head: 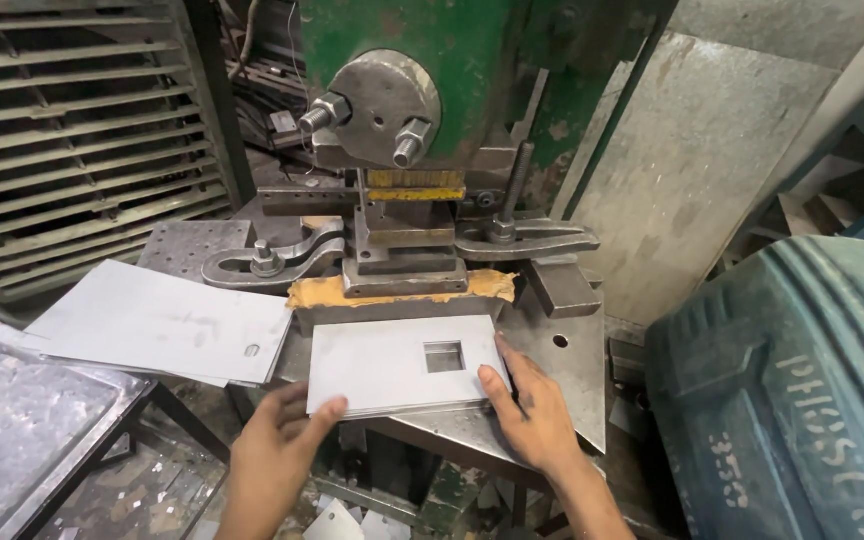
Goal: Operating an industrial stamping machine to process metal plates.
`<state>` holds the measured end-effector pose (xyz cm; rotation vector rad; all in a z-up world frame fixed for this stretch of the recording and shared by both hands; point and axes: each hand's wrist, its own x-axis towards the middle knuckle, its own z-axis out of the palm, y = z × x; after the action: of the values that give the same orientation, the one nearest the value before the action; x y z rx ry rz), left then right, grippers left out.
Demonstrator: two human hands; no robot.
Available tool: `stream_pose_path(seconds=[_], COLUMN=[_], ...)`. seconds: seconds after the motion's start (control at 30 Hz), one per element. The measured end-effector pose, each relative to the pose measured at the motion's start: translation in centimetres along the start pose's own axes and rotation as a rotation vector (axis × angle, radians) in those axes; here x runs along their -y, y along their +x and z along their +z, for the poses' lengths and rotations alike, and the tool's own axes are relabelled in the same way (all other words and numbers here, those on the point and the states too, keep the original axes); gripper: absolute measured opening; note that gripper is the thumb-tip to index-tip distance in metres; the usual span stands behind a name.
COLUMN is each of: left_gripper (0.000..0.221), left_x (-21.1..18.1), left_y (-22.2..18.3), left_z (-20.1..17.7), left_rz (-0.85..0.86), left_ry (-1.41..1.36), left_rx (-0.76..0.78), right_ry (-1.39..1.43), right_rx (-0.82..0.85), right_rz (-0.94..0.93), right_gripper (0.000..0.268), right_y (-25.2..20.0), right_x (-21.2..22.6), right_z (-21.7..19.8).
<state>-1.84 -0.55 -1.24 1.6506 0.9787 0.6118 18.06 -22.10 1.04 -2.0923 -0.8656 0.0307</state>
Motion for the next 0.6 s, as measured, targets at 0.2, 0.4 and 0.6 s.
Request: stream_pose_path(seconds=[0.2, 0.4, 0.6], left_gripper=[0.058, 0.048, 0.050], left_x=[-1.4, -0.4, -1.0], left_y=[0.1, 0.2, -1.5], left_z=[0.8, 1.5, 1.6], left_rz=[0.046, 0.197, -0.014], left_ry=[0.285, 0.392, 0.250], left_rx=[0.022, 0.003, -0.024], right_ry=[-0.039, 0.037, 0.043], right_rx=[-0.015, 0.027, 0.050], right_rz=[-0.128, -0.211, -0.105], right_gripper=[0.071, 0.071, 0.070], right_y=[-0.2, -0.3, -0.2], right_x=[-1.2, 0.8, 1.2], right_z=[0.5, -0.5, -0.6])
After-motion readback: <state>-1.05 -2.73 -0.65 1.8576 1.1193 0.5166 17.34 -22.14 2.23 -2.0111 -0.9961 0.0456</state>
